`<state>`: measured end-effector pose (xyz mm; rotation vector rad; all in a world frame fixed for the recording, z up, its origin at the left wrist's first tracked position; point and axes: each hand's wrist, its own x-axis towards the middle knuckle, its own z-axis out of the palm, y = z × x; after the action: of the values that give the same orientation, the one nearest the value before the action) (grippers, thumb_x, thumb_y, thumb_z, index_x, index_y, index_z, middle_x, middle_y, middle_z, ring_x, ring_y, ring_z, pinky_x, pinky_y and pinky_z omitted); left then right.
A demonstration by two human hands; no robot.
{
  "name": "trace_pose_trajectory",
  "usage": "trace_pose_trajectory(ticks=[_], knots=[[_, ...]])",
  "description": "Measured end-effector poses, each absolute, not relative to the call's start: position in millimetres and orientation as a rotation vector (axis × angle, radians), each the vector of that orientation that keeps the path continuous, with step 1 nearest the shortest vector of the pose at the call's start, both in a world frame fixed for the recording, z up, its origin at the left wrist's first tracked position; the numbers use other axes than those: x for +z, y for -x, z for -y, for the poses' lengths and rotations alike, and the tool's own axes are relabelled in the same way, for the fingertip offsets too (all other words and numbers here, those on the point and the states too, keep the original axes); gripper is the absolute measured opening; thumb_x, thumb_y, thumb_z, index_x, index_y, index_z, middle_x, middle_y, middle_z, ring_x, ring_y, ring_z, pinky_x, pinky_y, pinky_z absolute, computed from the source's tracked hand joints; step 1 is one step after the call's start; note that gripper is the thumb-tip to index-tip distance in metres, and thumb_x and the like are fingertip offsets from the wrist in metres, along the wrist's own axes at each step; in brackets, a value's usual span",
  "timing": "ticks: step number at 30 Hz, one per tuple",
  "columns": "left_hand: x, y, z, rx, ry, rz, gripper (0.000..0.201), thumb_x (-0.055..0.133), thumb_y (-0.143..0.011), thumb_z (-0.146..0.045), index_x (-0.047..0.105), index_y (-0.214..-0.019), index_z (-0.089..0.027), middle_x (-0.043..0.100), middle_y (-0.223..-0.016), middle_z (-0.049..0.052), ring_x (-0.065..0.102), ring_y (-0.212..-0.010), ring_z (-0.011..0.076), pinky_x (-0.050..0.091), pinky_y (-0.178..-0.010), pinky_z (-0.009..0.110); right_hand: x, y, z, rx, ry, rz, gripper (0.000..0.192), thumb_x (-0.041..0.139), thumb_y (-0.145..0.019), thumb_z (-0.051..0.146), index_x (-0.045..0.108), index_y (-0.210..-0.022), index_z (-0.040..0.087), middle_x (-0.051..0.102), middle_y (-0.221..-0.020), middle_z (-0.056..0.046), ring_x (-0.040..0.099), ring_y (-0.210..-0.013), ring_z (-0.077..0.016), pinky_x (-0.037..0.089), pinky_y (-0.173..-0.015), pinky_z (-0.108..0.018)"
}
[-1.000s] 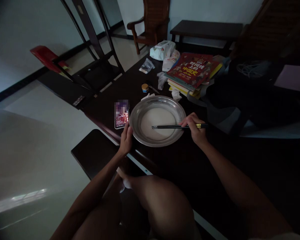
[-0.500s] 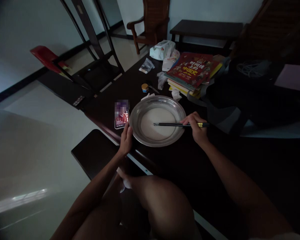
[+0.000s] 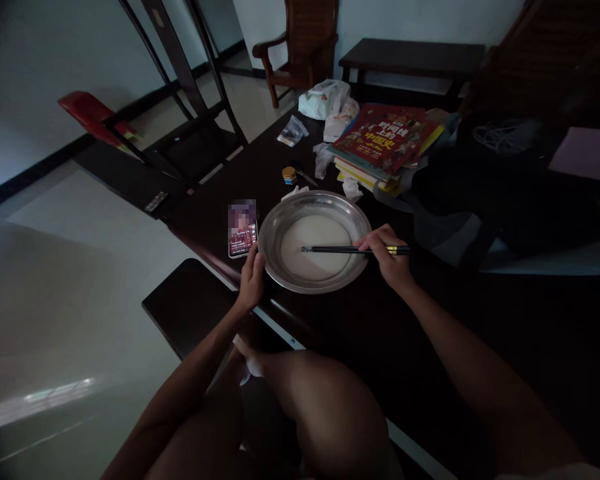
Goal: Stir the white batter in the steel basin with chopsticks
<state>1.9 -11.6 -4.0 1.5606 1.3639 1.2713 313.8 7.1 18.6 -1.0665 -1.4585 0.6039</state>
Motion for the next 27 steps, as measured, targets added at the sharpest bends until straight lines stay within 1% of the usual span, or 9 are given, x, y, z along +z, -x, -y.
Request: trace_pose_trajectory(ticks=[5, 10, 15, 19, 24, 27], knots=[[-3.2, -2.4, 11.6, 1.272, -1.565, -1.368, 0.065, 0.042, -0.099, -0.067, 0.059, -0.139, -0.018, 0.065, -0.141, 0.014, 0.059, -0.134, 0.0290, 0.045, -0.115, 0.044, 19.1, -313.1, -7.0, 0.586, 1.042, 1.381, 0.048, 0.056, -0.096, 0.053, 0.068, -0.058, 0.028, 0.072, -0.063, 0.000, 0.062, -0.070, -0.0204, 0.047, -0.076, -0.042], [-2.9, -2.6, 11.7, 1.273, -1.575, -1.363, 0.064, 0.041, -0.100, -0.066, 0.058, -0.140, -0.019, 0.066, -0.140, 0.013, 0.061, -0.131, 0.0280, 0.046, -0.114, 0.043, 20.4, -312.0, -5.8, 0.616, 1.083, 1.444, 0.045, 0.057, -0.094, 0.056, 0.071, -0.062, 0.028, 0.073, -0.065, -0.001, 0.065, -0.076, -0.0222, 0.049, -0.079, -0.043], [-4.5, -2.1, 11.7, 1.264, -1.569, -1.368, 0.064, 0.041, -0.100, -0.066, 0.057, -0.141, -0.019, 0.066, -0.141, 0.013, 0.059, -0.133, 0.0289, 0.046, -0.114, 0.044, 20.1, -312.4, -5.4, 0.613, 1.070, 1.376, 0.049, 0.056, -0.095, 0.055, 0.067, -0.057, 0.027, 0.071, -0.063, -0.001, 0.063, -0.071, -0.0211, 0.049, -0.076, -0.042], [-4.3, -2.2, 11.6, 1.261, -1.568, -1.361, 0.063, 0.041, -0.100, -0.065, 0.057, -0.141, -0.019, 0.065, -0.141, 0.013, 0.059, -0.134, 0.0293, 0.044, -0.116, 0.046, 21.0, -310.9, -4.9, 0.612, 1.076, 1.435, 0.045, 0.057, -0.095, 0.054, 0.071, -0.062, 0.028, 0.074, -0.067, -0.001, 0.065, -0.077, -0.0219, 0.049, -0.080, -0.042], [-4.3, -2.5, 11.5, 1.264, -1.563, -1.367, 0.067, 0.041, -0.099, -0.069, 0.057, -0.140, -0.019, 0.065, -0.141, 0.014, 0.060, -0.133, 0.0295, 0.045, -0.115, 0.046, 20.9, -311.0, -4.6, 0.611, 1.062, 1.351, 0.048, 0.056, -0.095, 0.056, 0.068, -0.057, 0.028, 0.071, -0.062, 0.000, 0.063, -0.071, -0.0208, 0.049, -0.077, -0.042], [-5.0, -2.4, 11.5, 1.264, -1.564, -1.375, 0.066, 0.041, -0.099, -0.068, 0.058, -0.139, -0.019, 0.066, -0.141, 0.014, 0.060, -0.132, 0.0290, 0.046, -0.115, 0.045, 20.4, -311.5, -4.4, 0.642, 1.083, 1.409, 0.046, 0.058, -0.093, 0.059, 0.071, -0.061, 0.029, 0.072, -0.066, -0.001, 0.065, -0.077, -0.0227, 0.050, -0.080, -0.044]])
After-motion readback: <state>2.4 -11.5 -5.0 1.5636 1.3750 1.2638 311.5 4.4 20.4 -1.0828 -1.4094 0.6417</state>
